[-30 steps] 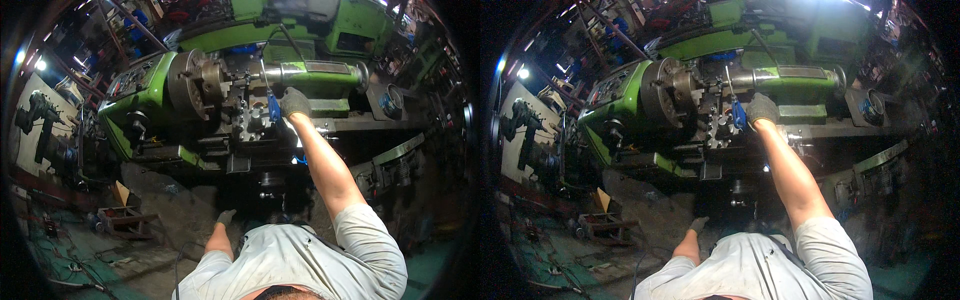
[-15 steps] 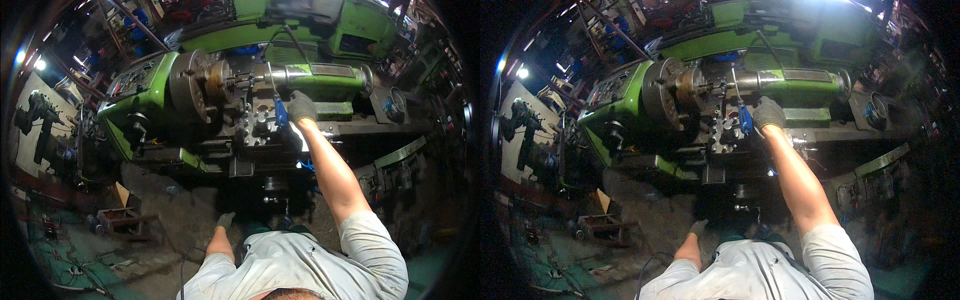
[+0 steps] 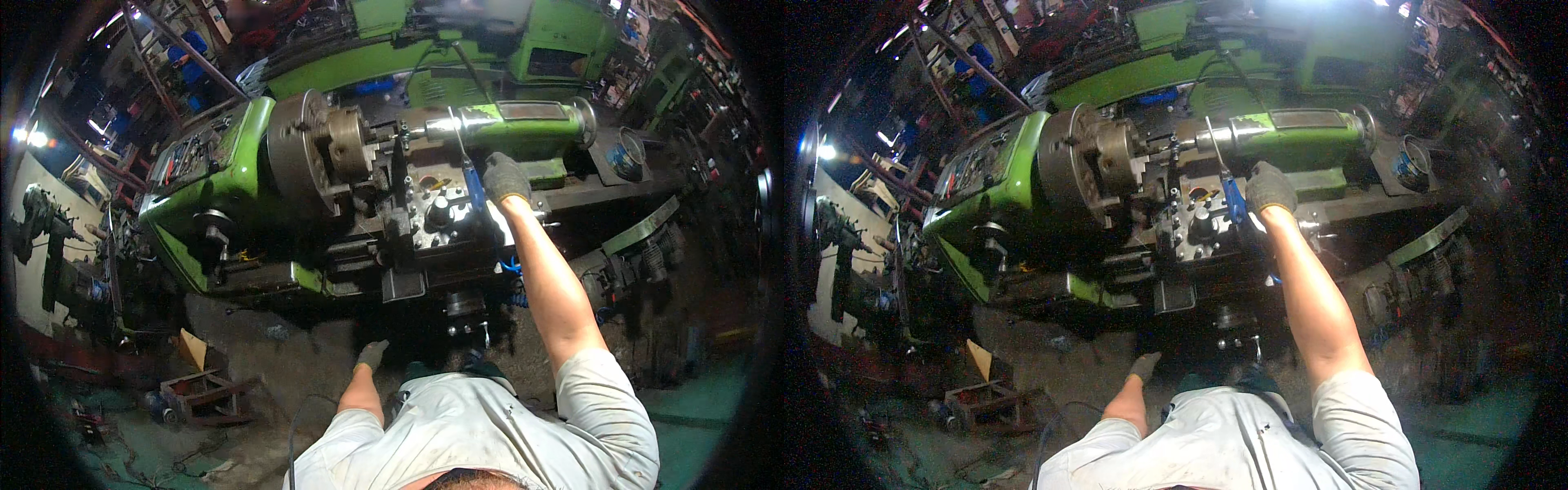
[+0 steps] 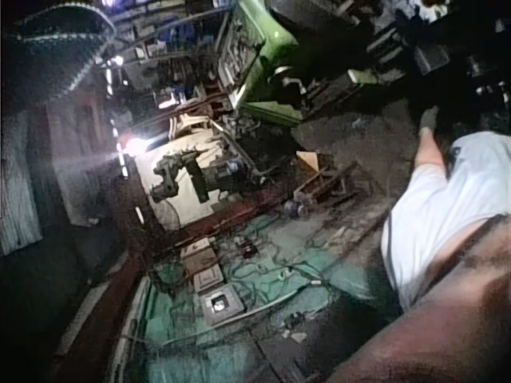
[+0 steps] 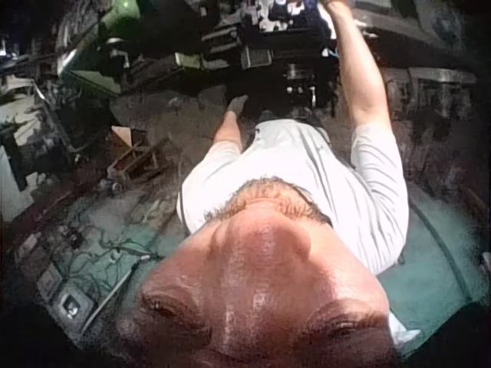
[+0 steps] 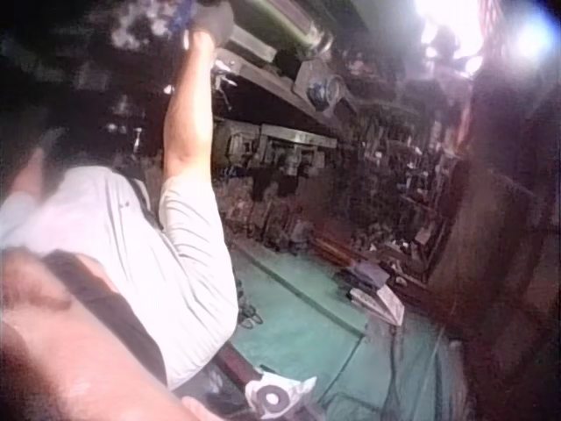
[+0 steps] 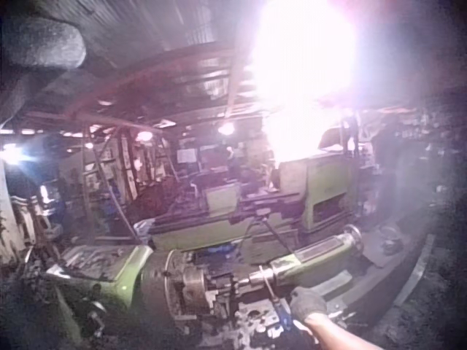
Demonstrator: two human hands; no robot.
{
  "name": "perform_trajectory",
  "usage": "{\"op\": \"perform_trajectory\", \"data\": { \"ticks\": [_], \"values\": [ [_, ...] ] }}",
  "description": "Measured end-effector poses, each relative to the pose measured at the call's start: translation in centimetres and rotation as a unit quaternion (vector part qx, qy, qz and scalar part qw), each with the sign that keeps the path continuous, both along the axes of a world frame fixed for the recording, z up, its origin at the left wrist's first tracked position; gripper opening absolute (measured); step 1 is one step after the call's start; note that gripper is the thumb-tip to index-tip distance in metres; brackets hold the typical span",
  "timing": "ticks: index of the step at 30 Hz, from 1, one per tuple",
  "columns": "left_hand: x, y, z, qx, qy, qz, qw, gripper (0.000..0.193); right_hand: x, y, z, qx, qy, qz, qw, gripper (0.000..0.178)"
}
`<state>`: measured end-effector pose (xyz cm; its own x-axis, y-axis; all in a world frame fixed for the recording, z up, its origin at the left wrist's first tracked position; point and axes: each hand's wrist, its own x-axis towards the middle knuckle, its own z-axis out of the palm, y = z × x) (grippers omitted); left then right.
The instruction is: The person operates a green metal lathe, using a long metal bar to rotate the chuck and secure a cylindrical workpiece. They then use a wrench to tighten the chuck jaws and adjust the tool post and cutting tool on the lathe bed.
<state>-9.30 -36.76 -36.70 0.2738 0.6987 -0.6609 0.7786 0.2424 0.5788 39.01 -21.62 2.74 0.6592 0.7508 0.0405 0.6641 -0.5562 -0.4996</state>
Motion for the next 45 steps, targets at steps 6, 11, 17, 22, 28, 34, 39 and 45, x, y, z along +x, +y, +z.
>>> {"op": "perform_trajectory", "data": {
  "ticks": [6, 11, 17, 22, 28, 34, 39, 45],
  "values": [
    [-1.7, 2.5, -1.7, 0.000, 0.050, -0.002, 0.999, 0.065, 0.0, -0.1, -0.4, 0.001, -0.002, -0.001, 1.000, 0.033],
    [-1.9, 3.0, -0.5, 0.033, 0.048, -0.023, 0.998, 0.060, -0.2, -0.3, 0.4, -0.022, 0.003, -0.001, 1.000, 0.033],
    [-1.3, 1.0, 0.4, 0.053, 0.062, -0.063, 0.995, 0.064, 0.0, 0.1, 0.4, -0.036, 0.019, 0.007, 0.999, 0.032],
    [2.9, -0.9, 4.1, -0.008, 0.086, -0.030, 0.996, 0.043, 0.2, -0.5, 0.4, -0.015, 0.024, 0.000, 1.000, 0.030],
    [2.0, -4.1, 0.9, 0.035, 0.024, 0.050, 0.998, 0.064, 0.2, -0.3, 0.9, -0.012, 0.035, 0.024, 0.999, 0.029],
    [4.7, -6.6, 6.6, 0.021, 0.038, 0.135, 0.990, 0.065, 0.4, -0.5, 0.6, -0.005, 0.038, 0.062, 0.997, 0.030],
    [0.9, -4.6, -0.1, 0.070, -0.006, 0.220, 0.973, 0.065, 0.0, -0.7, 1.4, 0.010, 0.027, 0.072, 0.997, 0.029],
    [0.8, -0.3, 0.2, 0.053, 0.082, 0.158, 0.983, 0.062, -1.0, -1.7, 2.8, -0.011, 0.033, 0.055, 0.998, 0.030]
  ]
}}
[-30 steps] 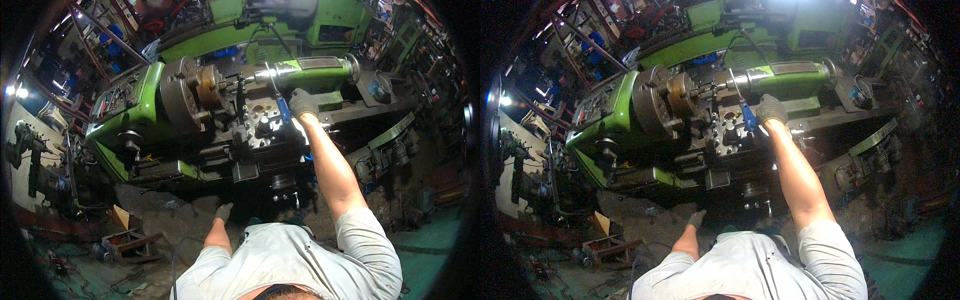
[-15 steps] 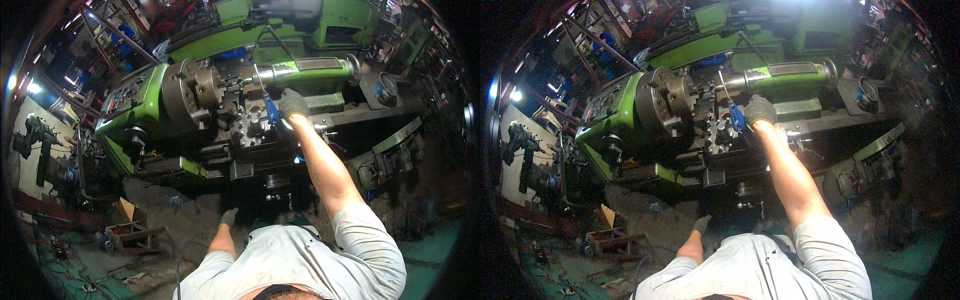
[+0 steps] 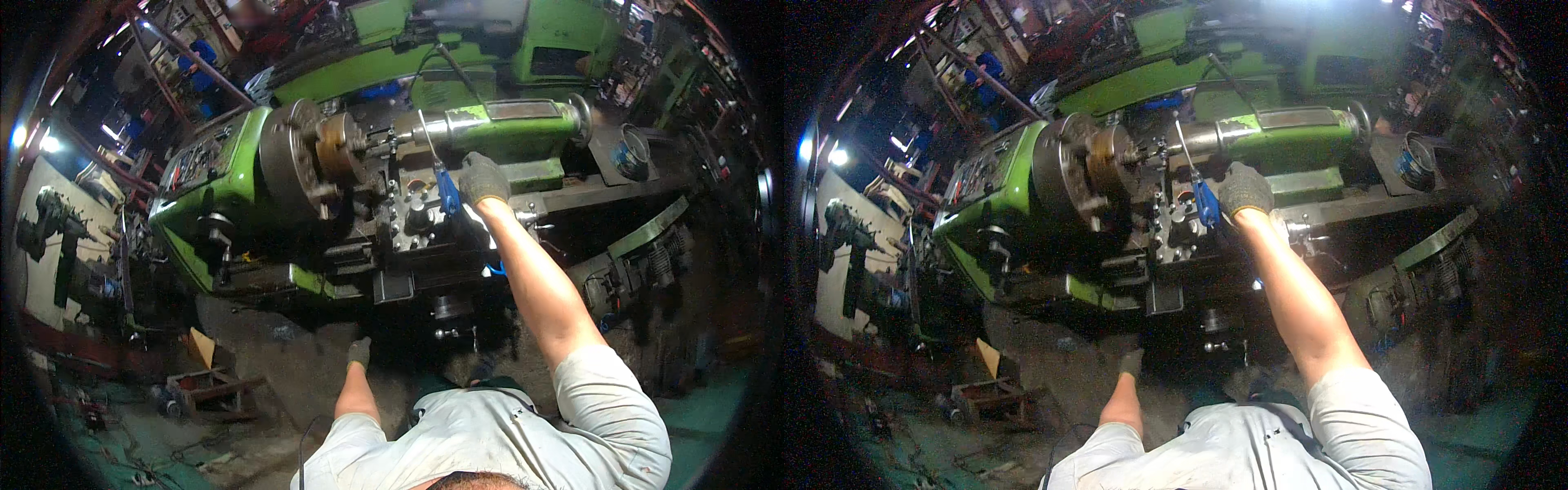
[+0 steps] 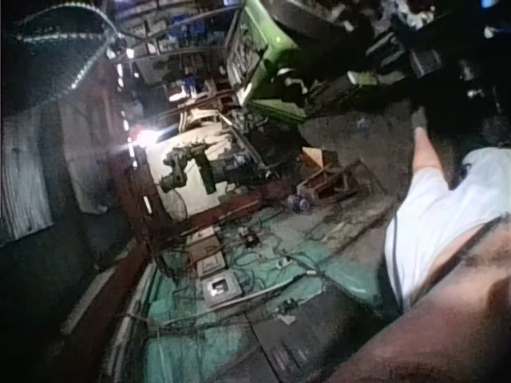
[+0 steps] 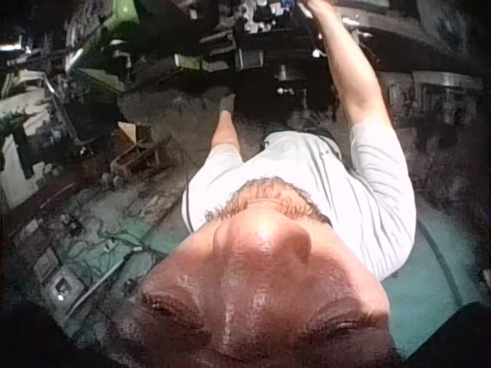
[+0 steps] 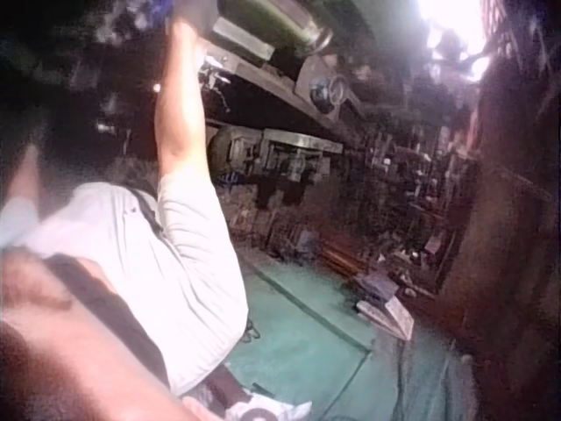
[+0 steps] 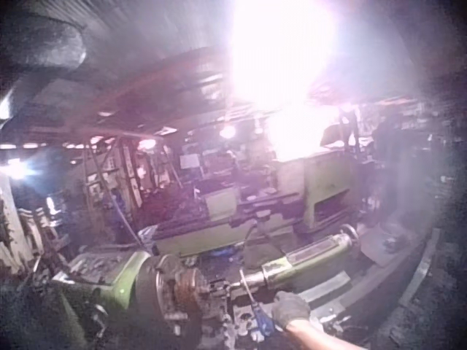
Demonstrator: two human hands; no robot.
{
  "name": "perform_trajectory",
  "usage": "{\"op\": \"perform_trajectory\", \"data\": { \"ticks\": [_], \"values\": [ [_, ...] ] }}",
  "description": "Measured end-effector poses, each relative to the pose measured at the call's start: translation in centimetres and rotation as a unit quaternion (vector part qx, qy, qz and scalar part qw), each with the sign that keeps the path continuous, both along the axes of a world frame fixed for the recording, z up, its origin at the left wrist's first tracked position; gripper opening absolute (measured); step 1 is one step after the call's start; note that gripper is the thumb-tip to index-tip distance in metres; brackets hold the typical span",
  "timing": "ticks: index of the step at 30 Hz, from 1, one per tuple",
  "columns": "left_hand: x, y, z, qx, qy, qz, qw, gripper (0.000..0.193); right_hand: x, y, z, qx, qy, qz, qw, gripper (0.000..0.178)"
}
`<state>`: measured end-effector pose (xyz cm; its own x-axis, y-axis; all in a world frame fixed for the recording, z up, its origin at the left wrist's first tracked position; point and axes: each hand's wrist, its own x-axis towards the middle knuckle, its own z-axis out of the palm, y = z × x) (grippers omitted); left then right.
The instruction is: The person operates a green metal lathe, using a long metal bar to rotate the chuck and secure a cylindrical workpiece. They then use a wrench to tighten the chuck jaws and adjust the tool post and cutting tool on the lathe bed.
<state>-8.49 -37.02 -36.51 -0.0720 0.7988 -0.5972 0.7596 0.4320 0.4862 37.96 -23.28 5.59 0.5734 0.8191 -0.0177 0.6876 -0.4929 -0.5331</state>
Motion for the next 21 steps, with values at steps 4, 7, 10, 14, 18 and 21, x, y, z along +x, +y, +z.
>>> {"op": "perform_trajectory", "data": {
  "ticks": [4, 7, 10, 14, 18, 21],
  "values": [
    [0.3, 2.3, -1.6, -0.037, 0.036, -0.235, 0.971, 0.062, 1.0, 0.9, -1.6, 0.010, 0.001, -0.024, 1.000, 0.028],
    [0.2, 2.8, -2.7, -0.069, 0.029, -0.257, 0.964, 0.060, 0.9, 0.9, -2.1, 0.019, -0.004, -0.046, 0.999, 0.029],
    [-1.5, 2.8, -5.2, -0.078, 0.062, -0.293, 0.951, 0.057, 0.8, 1.5, -2.5, 0.005, -0.001, -0.055, 0.998, 0.028],
    [-0.9, 3.2, -1.8, -0.080, 0.059, -0.350, 0.931, 0.057, 1.1, 1.3, -3.3, 0.022, -0.012, -0.088, 0.996, 0.028],
    [-1.9, 3.3, -1.2, -0.097, 0.067, -0.365, 0.924, 0.054, 0.9, 1.2, -3.1, 0.012, -0.012, -0.087, 0.996, 0.028],
    [-1.9, 2.8, -2.1, -0.102, 0.068, -0.350, 0.929, 0.055, 0.7, 1.3, -2.7, 0.007, -0.013, -0.087, 0.996, 0.028]
  ]
}}
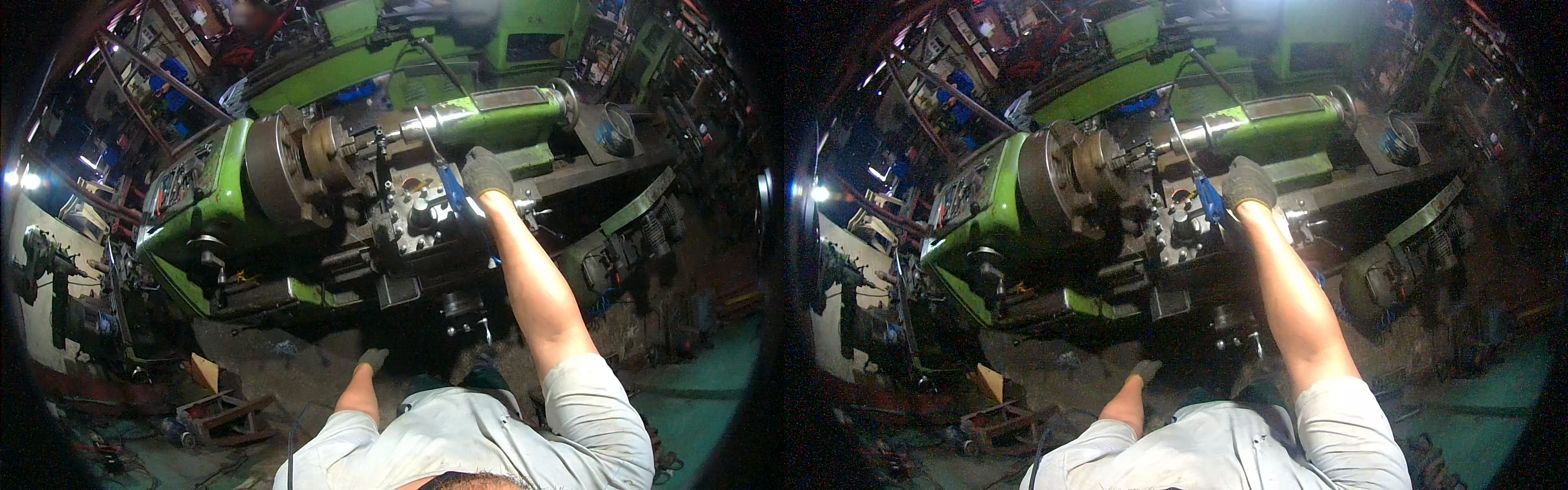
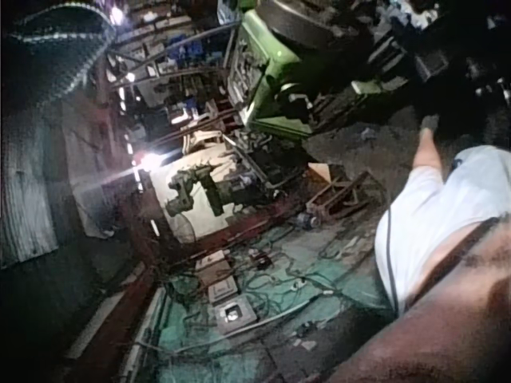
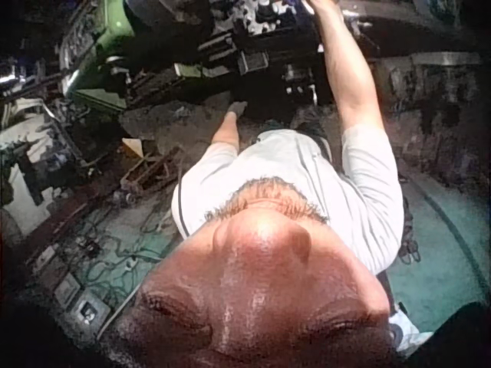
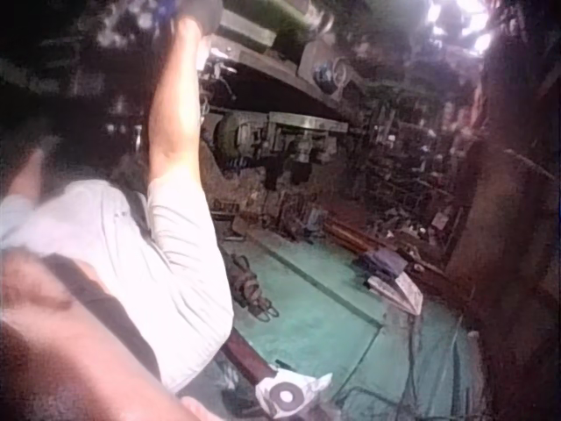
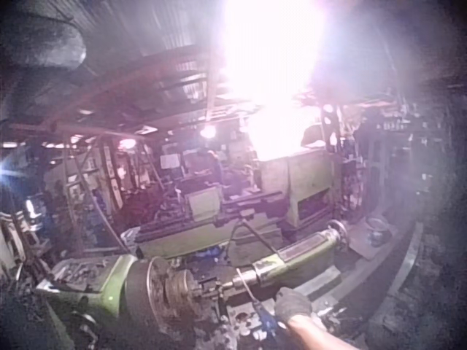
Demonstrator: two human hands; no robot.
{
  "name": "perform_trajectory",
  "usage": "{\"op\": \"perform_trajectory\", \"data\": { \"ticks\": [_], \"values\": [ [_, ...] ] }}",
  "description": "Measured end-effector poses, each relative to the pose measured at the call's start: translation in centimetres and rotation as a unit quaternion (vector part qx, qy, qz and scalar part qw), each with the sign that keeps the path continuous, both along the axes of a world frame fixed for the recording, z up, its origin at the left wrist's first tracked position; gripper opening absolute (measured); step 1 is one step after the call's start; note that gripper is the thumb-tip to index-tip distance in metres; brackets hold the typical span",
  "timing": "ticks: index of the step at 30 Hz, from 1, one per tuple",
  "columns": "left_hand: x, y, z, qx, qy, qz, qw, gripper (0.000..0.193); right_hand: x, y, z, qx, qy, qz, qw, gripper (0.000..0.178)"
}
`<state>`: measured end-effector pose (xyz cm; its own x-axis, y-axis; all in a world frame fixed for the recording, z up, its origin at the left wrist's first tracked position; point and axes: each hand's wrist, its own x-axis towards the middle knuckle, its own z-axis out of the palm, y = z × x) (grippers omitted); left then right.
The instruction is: The person operates a green metal lathe, using a long metal bar to rotate the chuck and secure a cylindrical workpiece. They then use a wrench to tighten the chuck jaws and adjust the tool post and cutting tool on the lathe bed.
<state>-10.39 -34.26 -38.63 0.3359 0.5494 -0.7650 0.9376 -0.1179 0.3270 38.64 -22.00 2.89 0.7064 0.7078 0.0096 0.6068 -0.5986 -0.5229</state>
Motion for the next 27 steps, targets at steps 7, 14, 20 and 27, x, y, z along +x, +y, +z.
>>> {"op": "perform_trajectory", "data": {
  "ticks": [7, 14, 20, 27],
  "values": [
    [4.0, -2.4, 3.4, 0.005, -0.033, 0.135, 0.990, 0.063, 0.4, -0.1, 0.1, 0.010, 0.002, 0.015, 1.000, 0.026],
    [4.5, -5.5, 3.7, 0.007, -0.061, 0.089, 0.994, 0.061, -0.2, -0.6, 1.8, 0.005, 0.034, 0.034, 0.999, 0.033],
    [2.9, -8.4, 2.1, 0.023, -0.060, 0.123, 0.990, 0.063, 0.2, -0.4, 1.0, 0.016, 0.034, 0.051, 0.998, 0.028],
    [3.1, -10.4, 1.1, -0.024, -0.030, 0.236, 0.971, 0.069, 0.2, -0.6, 1.3, 0.023, 0.021, 0.055, 0.998, 0.025]
  ]
}}
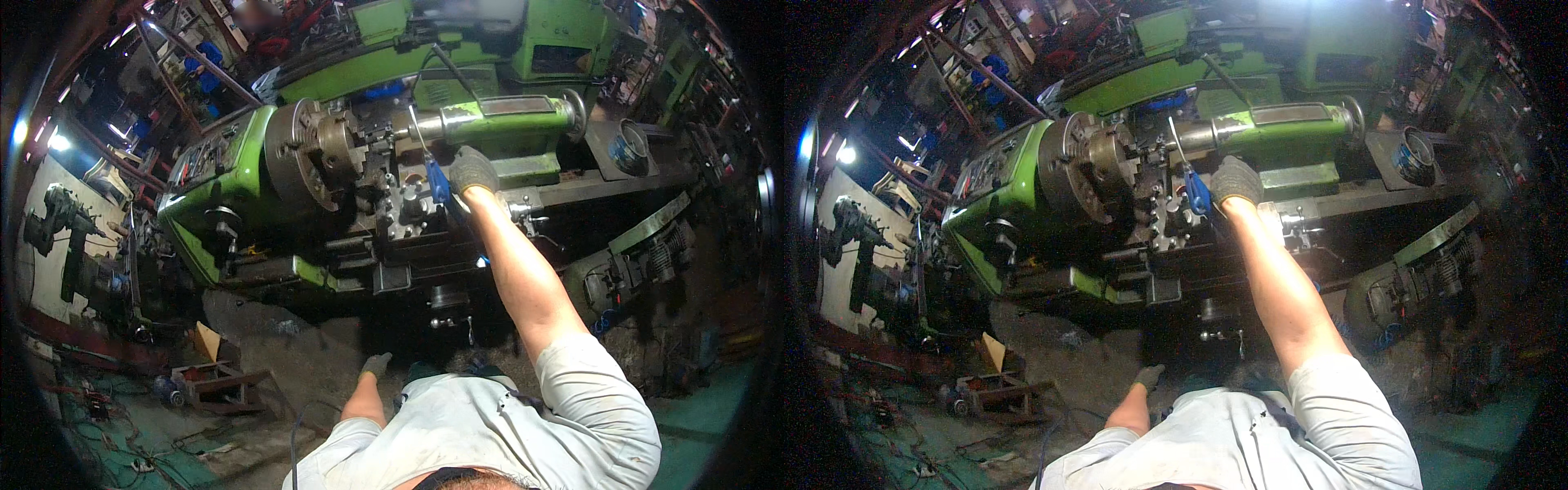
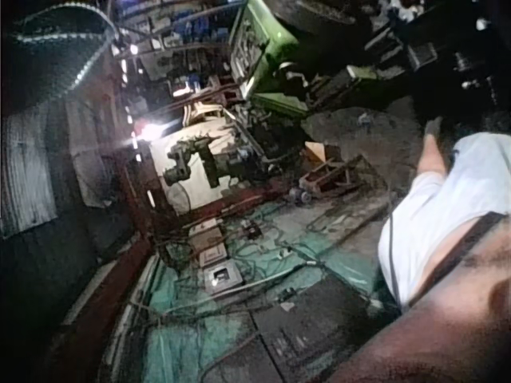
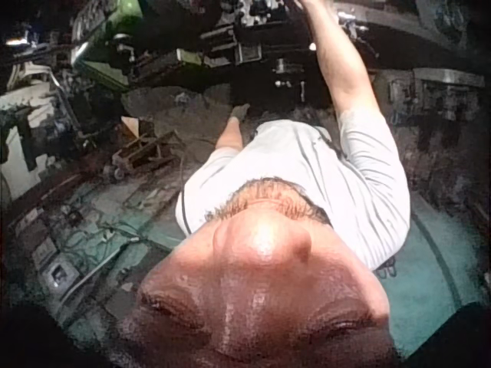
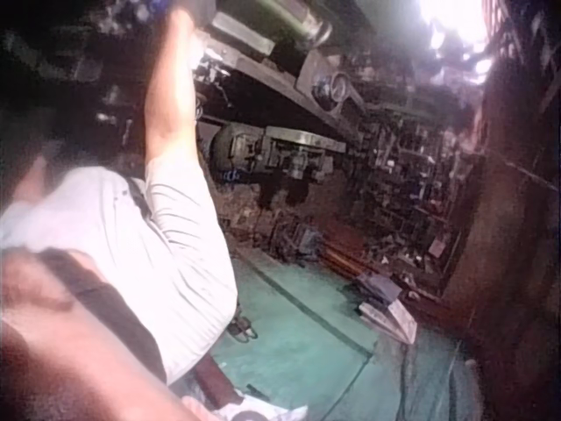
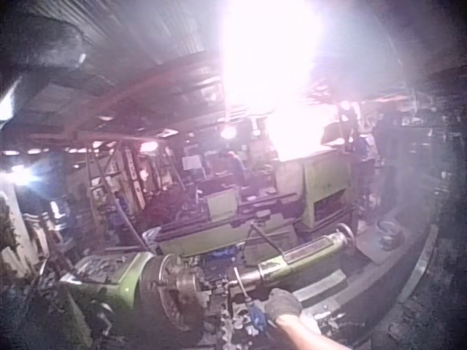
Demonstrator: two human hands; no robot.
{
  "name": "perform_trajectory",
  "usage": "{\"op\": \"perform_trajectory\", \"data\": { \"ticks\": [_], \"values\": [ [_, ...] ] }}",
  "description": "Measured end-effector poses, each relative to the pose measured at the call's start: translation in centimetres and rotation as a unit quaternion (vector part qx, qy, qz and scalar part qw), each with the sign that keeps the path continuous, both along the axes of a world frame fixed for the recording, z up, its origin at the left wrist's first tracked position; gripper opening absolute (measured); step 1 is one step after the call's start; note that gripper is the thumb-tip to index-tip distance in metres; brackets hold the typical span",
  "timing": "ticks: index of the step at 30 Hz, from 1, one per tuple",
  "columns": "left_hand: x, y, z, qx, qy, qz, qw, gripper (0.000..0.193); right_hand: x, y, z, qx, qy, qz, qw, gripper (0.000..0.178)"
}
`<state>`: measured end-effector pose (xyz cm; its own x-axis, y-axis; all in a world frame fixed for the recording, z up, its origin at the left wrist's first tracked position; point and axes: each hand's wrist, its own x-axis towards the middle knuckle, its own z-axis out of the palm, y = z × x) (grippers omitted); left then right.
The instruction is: The person operates a green metal lathe, using a long metal bar to rotate the chuck and secure a cylindrical workpiece. They then use a wrench to tighten the chuck jaws and adjust the tool post and cutting tool on the lathe bed.
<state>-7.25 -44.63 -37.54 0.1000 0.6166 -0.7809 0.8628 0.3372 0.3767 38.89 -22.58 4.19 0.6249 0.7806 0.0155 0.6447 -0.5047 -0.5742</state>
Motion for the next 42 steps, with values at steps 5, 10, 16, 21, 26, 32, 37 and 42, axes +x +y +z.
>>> {"op": "perform_trajectory", "data": {
  "ticks": [5, 10, 16, 21, 26, 32, 37, 42],
  "values": [
    [1.2, -1.3, 0.4, -0.022, 0.000, 0.022, 1.000, 0.068, -0.1, -0.1, -0.1, 0.002, -0.011, 0.002, 1.000, 0.024],
    [0.3, -1.7, -0.9, 0.031, 0.022, -0.104, 0.994, 0.060, 0.0, 0.5, -1.1, 0.029, -0.012, 0.009, 0.999, 0.023],
    [1.6, 0.4, 3.4, -0.008, -0.012, -0.021, 1.000, 0.067, 0.5, 0.6, -1.6, 0.047, -0.021, 0.003, 0.999, 0.022],
    [-1.4, 2.1, -2.3, 0.066, -0.007, -0.054, 0.996, 0.070, -0.8, -0.1, 0.8, -0.001, 0.011, -0.004, 1.000, 0.030],
    [-0.7, 7.3, 1.2, 0.044, 0.017, 0.031, 0.998, 0.072, -0.3, -0.7, -0.1, 0.137, 0.029, -0.018, 0.990, 0.031],
    [-6.7, 15.9, -4.1, 0.217, -0.054, 0.230, 0.947, 0.071, 1.9, -13.0, -5.1, 0.438, 0.000, -0.073, 0.896, 0.027],
    [-5.7, 22.7, -3.6, 0.140, -0.313, 0.649, 0.679, 0.063, 4.2, -31.3, -13.5, 0.239, -0.111, -0.154, 0.952, 0.028],
    [-5.4, 27.1, -2.6, 0.081, -0.209, 0.659, 0.718, 0.038, 2.8, -48.7, -23.7, -0.046, 0.061, -0.337, 0.938, 0.043]
  ]
}}
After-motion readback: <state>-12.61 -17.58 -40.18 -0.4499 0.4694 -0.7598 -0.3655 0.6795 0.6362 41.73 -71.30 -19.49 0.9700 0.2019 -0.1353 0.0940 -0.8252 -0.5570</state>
